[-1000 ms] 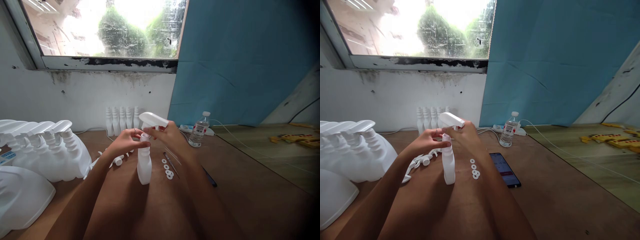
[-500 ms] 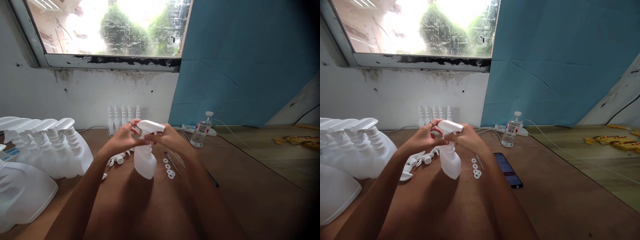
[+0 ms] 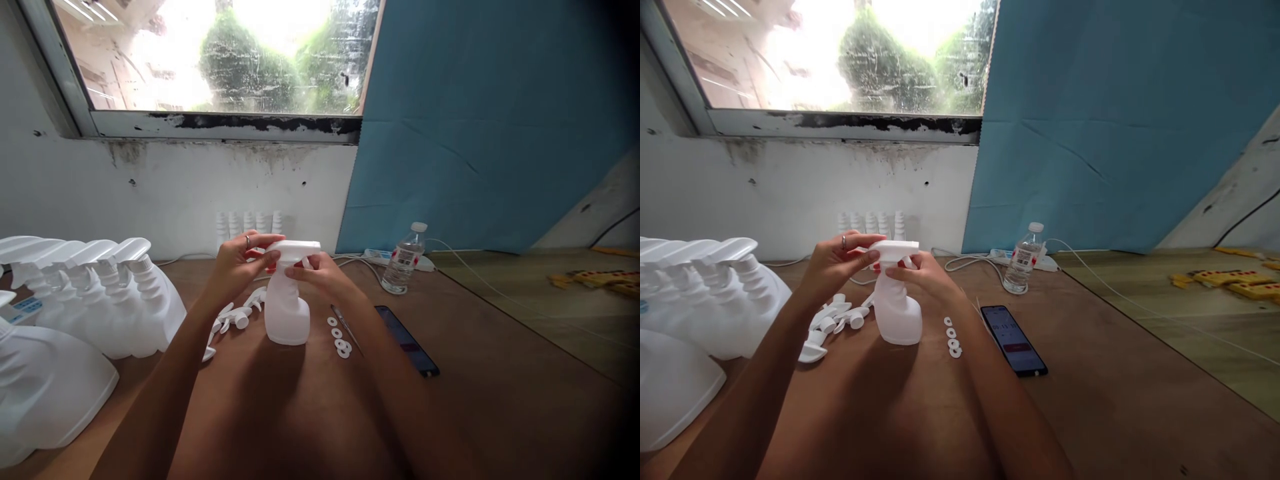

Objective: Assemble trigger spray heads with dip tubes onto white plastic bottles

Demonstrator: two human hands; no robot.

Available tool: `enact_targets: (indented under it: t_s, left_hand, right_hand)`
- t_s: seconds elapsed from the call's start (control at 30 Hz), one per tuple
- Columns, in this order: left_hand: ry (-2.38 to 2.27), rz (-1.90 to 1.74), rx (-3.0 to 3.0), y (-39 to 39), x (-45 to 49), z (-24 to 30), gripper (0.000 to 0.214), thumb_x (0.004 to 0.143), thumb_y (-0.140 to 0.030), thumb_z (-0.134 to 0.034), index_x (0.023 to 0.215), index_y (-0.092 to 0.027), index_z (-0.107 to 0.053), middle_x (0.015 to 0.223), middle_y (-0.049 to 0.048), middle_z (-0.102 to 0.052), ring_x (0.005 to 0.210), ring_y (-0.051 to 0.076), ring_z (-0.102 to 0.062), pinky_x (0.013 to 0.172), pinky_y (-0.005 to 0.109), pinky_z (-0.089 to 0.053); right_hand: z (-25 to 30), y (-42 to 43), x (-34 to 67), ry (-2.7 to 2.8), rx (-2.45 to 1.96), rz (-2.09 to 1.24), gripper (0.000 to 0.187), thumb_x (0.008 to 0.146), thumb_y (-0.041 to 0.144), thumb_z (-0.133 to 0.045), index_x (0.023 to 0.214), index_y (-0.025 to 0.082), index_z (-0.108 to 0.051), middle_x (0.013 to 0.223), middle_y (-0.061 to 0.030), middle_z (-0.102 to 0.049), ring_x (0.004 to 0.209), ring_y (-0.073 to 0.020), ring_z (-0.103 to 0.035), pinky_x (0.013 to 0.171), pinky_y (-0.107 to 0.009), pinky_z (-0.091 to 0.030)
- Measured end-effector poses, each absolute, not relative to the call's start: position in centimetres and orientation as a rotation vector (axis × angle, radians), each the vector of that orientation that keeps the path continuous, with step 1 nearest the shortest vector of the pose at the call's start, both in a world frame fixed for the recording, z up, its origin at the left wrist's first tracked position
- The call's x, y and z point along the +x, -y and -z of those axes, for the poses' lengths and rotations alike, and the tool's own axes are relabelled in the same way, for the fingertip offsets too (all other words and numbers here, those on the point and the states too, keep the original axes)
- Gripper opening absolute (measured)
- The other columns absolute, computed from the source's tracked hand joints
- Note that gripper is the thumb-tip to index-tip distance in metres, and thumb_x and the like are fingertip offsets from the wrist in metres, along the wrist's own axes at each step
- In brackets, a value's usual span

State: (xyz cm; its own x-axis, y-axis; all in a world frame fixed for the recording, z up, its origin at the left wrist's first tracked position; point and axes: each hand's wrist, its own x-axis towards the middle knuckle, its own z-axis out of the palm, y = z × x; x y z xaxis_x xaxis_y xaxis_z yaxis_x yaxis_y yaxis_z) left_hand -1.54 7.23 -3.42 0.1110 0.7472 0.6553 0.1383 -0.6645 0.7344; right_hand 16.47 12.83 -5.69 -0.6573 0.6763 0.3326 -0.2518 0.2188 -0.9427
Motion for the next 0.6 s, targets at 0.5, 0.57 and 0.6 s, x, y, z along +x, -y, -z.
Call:
enact_targets:
  t_s: [0.5, 0.57, 0.6]
  left_hand:
    - [-1.028, -1.683, 2.056, -7.0, -1.7, 3.0, 0.022, 0.084, -0.031, -0.068, 0.102, -0.019, -0.072, 0.084, 0.0063, -0.052, 0.067, 0.022, -0.057, 0.049, 0.027, -0.050]
    - [-0.987, -1.664, 2.025, -7.0, -1.7, 3.0, 0.021, 0.083, -0.030, -0.069, 0.101, -0.019, -0.072, 0.085, 0.0064, -0.050, 0.061, 0.021, -0.056, 0.048, 0.027, -0.050]
    - [-0.979, -1.659, 2.020, -7.0, -1.7, 3.0, 0.021, 0.083, -0.030, -0.070, 0.102, -0.019, -0.072, 0.084, 0.0062, -0.050, 0.059, 0.020, -0.056, 0.048, 0.027, -0.050]
  right_hand:
    - [9.9, -12.3, 11.8, 1.321, -0.230, -1.572, 0.034, 0.071, 0.041, -0.074, 0.094, 0.020, -0.058, 0.085, -0.0051, -0.068, 0.078, -0.0208, -0.066, 0.069, -0.032, -0.052]
    - [9.8, -12.1, 11.7, 1.310, -0.216, -1.563, 0.037, 0.073, 0.043, -0.073, 0.098, 0.022, -0.056, 0.086, -0.0042, -0.067, 0.077, -0.0198, -0.066, 0.068, -0.031, -0.052]
    - [9.7, -12.0, 11.6, 1.306, -0.198, -1.570, 0.037, 0.075, 0.044, -0.070, 0.100, 0.022, -0.054, 0.086, -0.0041, -0.067, 0.076, -0.0196, -0.066, 0.066, -0.031, -0.052]
